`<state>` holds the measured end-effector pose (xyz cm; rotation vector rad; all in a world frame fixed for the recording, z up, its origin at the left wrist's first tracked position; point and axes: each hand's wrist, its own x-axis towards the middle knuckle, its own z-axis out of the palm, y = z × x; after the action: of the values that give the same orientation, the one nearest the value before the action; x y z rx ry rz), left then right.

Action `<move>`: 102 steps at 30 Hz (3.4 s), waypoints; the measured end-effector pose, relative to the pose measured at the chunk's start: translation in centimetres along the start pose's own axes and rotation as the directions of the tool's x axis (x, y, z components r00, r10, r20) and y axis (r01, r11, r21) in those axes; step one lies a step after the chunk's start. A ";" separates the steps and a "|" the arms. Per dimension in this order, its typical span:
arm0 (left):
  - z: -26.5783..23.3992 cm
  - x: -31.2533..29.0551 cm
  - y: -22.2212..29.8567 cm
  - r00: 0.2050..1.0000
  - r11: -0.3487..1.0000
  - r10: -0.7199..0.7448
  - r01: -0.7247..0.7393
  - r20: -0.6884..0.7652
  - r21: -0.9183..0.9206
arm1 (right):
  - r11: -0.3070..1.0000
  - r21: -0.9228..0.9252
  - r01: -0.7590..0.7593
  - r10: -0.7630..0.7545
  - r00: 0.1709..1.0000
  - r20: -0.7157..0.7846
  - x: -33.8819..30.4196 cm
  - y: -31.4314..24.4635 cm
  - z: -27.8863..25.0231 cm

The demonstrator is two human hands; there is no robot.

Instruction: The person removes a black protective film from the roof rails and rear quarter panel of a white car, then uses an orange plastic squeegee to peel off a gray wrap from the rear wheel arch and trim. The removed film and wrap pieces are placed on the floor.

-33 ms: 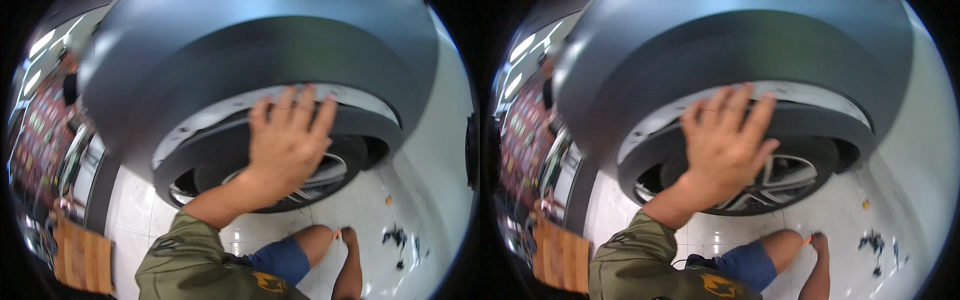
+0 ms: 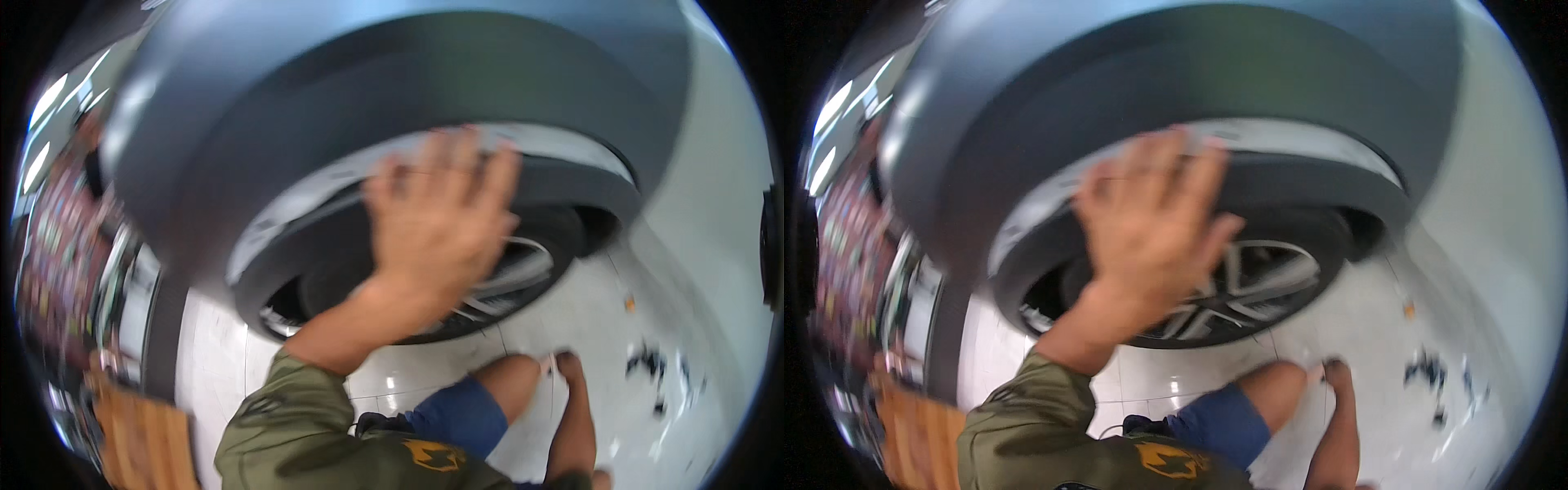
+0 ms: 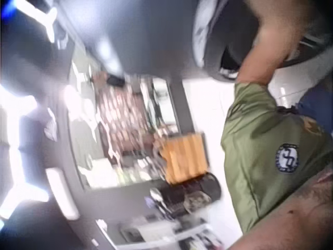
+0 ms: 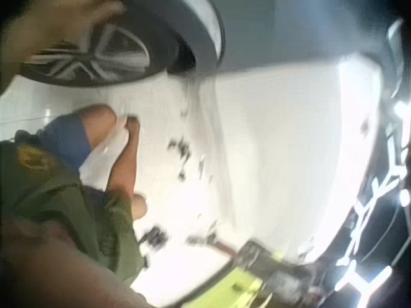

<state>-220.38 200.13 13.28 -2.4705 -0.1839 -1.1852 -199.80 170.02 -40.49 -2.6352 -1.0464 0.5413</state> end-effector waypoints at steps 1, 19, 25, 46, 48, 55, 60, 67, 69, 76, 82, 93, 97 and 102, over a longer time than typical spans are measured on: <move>0.5 0.4 0.2 1.000 0.996 0.023 -0.025 0.021 0.080 | 0.999 0.038 0.029 -0.029 0.999 -0.018 1.3 -0.5 0.2; 5.5 5.3 11.8 0.939 0.790 0.054 -0.247 0.339 0.560 | -0.762 0.636 0.123 0.299 0.938 0.177 25.5 2.8 -14.5; 3.8 4.2 18.0 0.878 0.717 0.220 -0.442 0.426 0.540 | -0.877 0.393 0.278 0.316 0.948 0.033 29.7 2.3 -16.1; 3.4 3.1 16.5 0.908 0.779 0.153 -0.353 0.390 0.517 | -0.942 0.313 0.122 0.146 0.988 0.054 33.4 6.2 -15.6; 1.6 0.4 13.1 0.920 0.854 -0.079 -0.135 0.383 0.502 | -0.947 0.283 0.154 0.182 0.981 0.074 33.3 6.4 -16.1; 1.6 1.2 9.3 0.850 0.831 -0.179 -0.140 0.496 0.539 | -0.954 0.264 0.144 0.187 0.971 0.147 25.9 9.3 -9.2; -1.5 3.0 12.2 0.806 0.892 -0.247 -0.027 0.537 0.452 | -0.959 0.245 0.145 0.197 0.958 0.206 22.8 9.3 -9.2; -8.4 0.7 12.6 0.576 0.940 -0.242 -0.062 0.781 0.336 | -0.935 0.354 -0.010 0.080 0.968 0.238 17.7 3.1 -9.8; -10.1 -2.5 11.1 0.483 0.945 -0.326 0.134 0.813 0.300 | -0.898 0.439 -0.025 0.075 0.975 0.209 18.3 0.6 -9.6; -14.5 -16.7 4.9 0.409 0.840 -0.530 0.370 0.743 0.396 | 0.907 0.220 -0.360 0.330 0.930 0.162 17.7 0.7 2.1; -15.1 -19.6 7.0 0.289 0.835 -0.518 0.374 0.805 0.404 | 0.986 -0.169 -0.007 0.029 0.992 0.126 13.5 -4.4 7.6; -13.8 -25.4 -1.9 -0.239 0.506 -0.014 0.836 0.971 0.213 | 0.945 -0.180 0.271 -0.060 0.687 0.724 -2.6 -10.1 -3.0; -22.2 -28.7 -1.8 -0.288 0.487 -0.062 0.827 0.956 0.281 | 0.993 0.112 0.022 -0.082 0.820 0.566 -7.1 -12.8 -15.7; -37.7 -27.1 -0.1 -0.455 0.374 -0.211 0.780 0.865 0.501 | 0.878 -0.345 0.331 -0.034 0.763 0.646 -3.5 -8.1 -23.3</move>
<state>-264.69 186.47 13.68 -2.9608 -2.2044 1.1562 -197.05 171.06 -15.73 -2.7113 -1.7998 1.3404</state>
